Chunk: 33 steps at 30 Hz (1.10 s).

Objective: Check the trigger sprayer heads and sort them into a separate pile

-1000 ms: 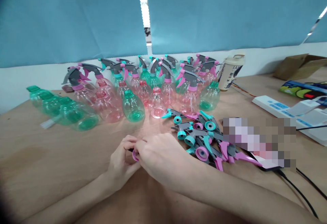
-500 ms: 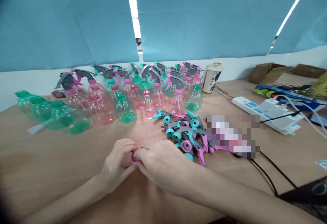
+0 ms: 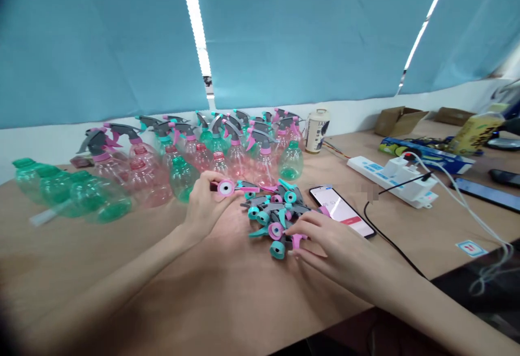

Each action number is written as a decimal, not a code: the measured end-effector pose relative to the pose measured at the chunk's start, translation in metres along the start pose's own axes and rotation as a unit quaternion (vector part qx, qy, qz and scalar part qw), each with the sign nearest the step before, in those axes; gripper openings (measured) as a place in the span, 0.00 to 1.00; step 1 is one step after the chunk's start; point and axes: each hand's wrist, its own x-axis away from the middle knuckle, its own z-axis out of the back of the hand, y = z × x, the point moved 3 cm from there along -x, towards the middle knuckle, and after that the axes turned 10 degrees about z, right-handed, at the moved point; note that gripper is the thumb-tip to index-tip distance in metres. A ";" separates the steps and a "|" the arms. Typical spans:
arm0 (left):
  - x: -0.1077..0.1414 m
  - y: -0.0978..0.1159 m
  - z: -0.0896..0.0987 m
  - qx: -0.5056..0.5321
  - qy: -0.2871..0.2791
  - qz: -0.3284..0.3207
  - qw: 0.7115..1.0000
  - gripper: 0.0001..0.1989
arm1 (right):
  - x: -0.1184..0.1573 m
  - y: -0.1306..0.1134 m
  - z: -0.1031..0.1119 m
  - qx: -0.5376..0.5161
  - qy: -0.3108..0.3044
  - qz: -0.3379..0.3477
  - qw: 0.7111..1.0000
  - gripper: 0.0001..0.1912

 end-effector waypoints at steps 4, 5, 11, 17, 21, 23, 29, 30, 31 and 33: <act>-0.016 -0.004 -0.043 -0.030 -0.017 0.027 0.999 0.13 | 0.016 0.007 -0.005 0.029 0.008 0.009 1.000 0.22; -0.017 -0.005 -0.052 -0.030 -0.020 0.028 0.999 0.12 | 0.017 0.008 -0.007 0.039 0.007 0.009 0.999 0.26; -0.001 -0.009 -0.072 -0.021 -0.112 -0.031 0.993 0.13 | 0.016 0.024 -0.028 0.063 -0.009 -0.003 0.998 0.51; 0.017 -0.012 -0.053 -0.030 -0.187 -0.059 0.980 0.14 | 0.005 0.047 -0.035 -0.036 -0.025 -0.042 0.998 0.57; 0.009 -0.013 -0.055 -0.047 -0.189 -0.033 0.980 0.17 | -0.015 0.063 -0.033 -0.057 0.002 -0.085 0.995 0.54; 0.004 -0.014 -0.060 -0.057 -0.194 -0.020 0.979 0.19 | -0.025 0.069 -0.036 -0.063 -0.007 -0.085 0.994 0.54; 0.003 -0.015 -0.071 -0.069 -0.257 -0.028 0.963 0.25 | -0.037 0.071 -0.047 -0.092 -0.051 -0.047 0.993 0.52; 0.003 -0.014 -0.071 -0.071 -0.264 -0.030 0.961 0.25 | -0.037 0.070 -0.047 -0.093 -0.049 -0.040 0.994 0.52; 0.004 -0.013 -0.070 -0.072 -0.270 -0.031 0.960 0.26 | -0.037 0.068 -0.047 -0.091 -0.045 -0.038 0.994 0.51; 0.007 -0.010 -0.067 -0.075 -0.279 -0.029 0.957 0.27 | -0.035 0.065 -0.048 -0.078 -0.035 -0.045 0.995 0.51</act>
